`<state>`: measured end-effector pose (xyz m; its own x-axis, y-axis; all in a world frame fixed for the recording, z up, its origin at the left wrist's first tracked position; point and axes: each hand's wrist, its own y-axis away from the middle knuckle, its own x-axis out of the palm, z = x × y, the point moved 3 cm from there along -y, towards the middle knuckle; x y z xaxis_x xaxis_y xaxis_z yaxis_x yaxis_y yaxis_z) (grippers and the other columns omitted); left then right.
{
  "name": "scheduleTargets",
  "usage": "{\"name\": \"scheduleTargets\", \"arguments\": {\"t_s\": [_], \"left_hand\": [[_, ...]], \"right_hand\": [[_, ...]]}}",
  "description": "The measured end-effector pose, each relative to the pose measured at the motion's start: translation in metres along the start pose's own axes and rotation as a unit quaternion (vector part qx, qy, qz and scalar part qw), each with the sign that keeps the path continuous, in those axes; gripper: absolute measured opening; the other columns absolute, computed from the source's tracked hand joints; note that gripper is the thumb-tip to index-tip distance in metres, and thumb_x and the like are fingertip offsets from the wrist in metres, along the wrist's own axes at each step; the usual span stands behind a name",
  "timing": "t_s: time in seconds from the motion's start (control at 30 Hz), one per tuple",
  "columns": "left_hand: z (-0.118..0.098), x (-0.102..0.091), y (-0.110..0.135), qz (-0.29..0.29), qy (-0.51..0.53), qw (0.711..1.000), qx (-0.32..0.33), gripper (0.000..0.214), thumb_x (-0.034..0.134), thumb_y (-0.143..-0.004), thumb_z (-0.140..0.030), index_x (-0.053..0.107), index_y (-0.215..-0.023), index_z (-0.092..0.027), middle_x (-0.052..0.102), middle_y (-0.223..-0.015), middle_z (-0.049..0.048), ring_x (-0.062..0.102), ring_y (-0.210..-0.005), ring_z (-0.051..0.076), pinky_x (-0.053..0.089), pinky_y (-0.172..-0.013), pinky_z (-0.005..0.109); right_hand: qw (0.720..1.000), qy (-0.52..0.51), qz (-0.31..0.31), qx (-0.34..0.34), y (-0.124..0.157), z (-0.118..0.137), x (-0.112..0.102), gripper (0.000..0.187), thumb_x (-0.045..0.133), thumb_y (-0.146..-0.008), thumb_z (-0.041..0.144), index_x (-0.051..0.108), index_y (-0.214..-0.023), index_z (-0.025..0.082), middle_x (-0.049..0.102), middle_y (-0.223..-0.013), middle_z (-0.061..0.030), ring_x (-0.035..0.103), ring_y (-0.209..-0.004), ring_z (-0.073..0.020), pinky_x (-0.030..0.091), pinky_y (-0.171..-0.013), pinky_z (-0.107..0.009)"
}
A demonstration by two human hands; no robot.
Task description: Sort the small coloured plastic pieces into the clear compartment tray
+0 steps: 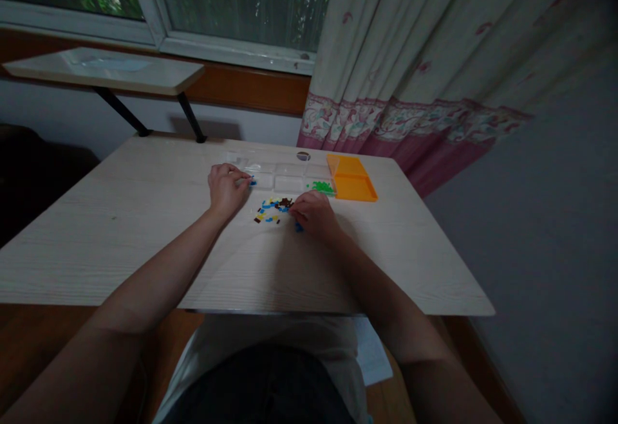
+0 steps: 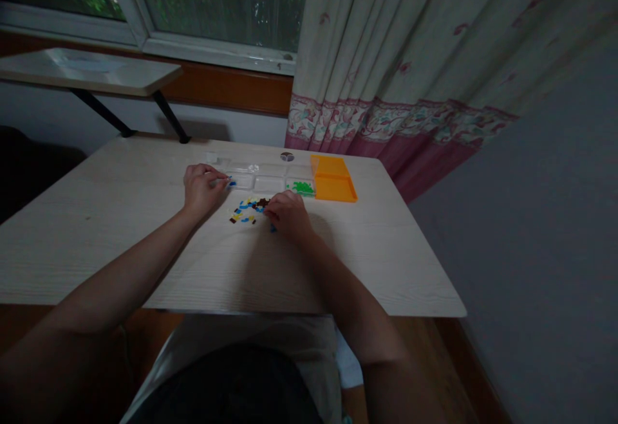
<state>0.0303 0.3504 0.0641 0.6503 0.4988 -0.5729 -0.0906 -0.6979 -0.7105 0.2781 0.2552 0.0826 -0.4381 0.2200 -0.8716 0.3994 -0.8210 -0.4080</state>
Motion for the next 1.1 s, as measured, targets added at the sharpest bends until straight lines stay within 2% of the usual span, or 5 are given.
{"name": "scheduleTargets", "arguments": {"t_s": [0.2,0.33,0.57,0.9,1.1], "left_hand": [[-0.002,0.001,0.001,0.003,0.013,0.999,-0.037,0.014,0.069,-0.080,-0.031,0.076,-0.085,-0.021,0.061,-0.097,0.0089,0.046,-0.106,0.030,0.037,-0.094,0.050],[-0.004,0.002,0.001,0.040,-0.023,0.997,-0.068,0.018,0.066,-0.081,-0.032,0.077,-0.092,-0.023,0.061,-0.102,0.0083,0.045,-0.110,0.030,0.038,-0.099,0.049],[0.000,0.004,0.001,0.055,-0.025,0.996,-0.072,0.024,0.060,-0.085,-0.032,0.077,-0.098,-0.022,0.061,-0.103,0.0102,0.046,-0.110,0.031,0.038,-0.101,0.048],[-0.002,0.004,0.000,0.037,-0.011,0.999,-0.033,0.021,0.061,-0.084,-0.028,0.077,-0.097,-0.022,0.060,-0.100,0.0095,0.049,-0.107,0.030,0.040,-0.098,0.048],[-0.027,-0.003,0.001,0.056,0.042,0.994,0.081,0.023,0.058,-0.091,-0.033,0.075,-0.104,-0.023,0.063,-0.098,0.0076,0.053,-0.102,0.025,0.041,-0.095,0.045]], "right_hand": [[1.000,-0.004,-0.021,0.003,0.001,-0.005,0.002,0.014,0.063,-0.089,0.027,0.076,-0.084,0.024,0.071,-0.094,-0.0039,0.055,-0.095,-0.0210,0.034,-0.085,-0.036],[1.000,-0.003,-0.025,-0.001,0.001,-0.006,0.003,0.013,0.064,-0.088,0.026,0.076,-0.084,0.024,0.071,-0.094,-0.0039,0.055,-0.095,-0.0208,0.035,-0.086,-0.035],[1.000,0.008,-0.004,0.008,-0.001,-0.003,0.002,0.011,0.066,-0.087,0.026,0.076,-0.083,0.023,0.071,-0.094,-0.0039,0.057,-0.094,-0.0208,0.034,-0.084,-0.034],[1.000,0.003,-0.016,0.008,0.000,-0.005,0.003,0.010,0.067,-0.087,0.025,0.076,-0.084,0.024,0.070,-0.093,-0.0047,0.056,-0.096,-0.0217,0.035,-0.084,-0.035],[0.999,-0.011,-0.037,0.002,0.000,-0.002,-0.002,0.012,0.065,-0.088,0.024,0.076,-0.086,0.024,0.070,-0.092,-0.0048,0.055,-0.093,-0.0216,0.036,-0.084,-0.036]]}}
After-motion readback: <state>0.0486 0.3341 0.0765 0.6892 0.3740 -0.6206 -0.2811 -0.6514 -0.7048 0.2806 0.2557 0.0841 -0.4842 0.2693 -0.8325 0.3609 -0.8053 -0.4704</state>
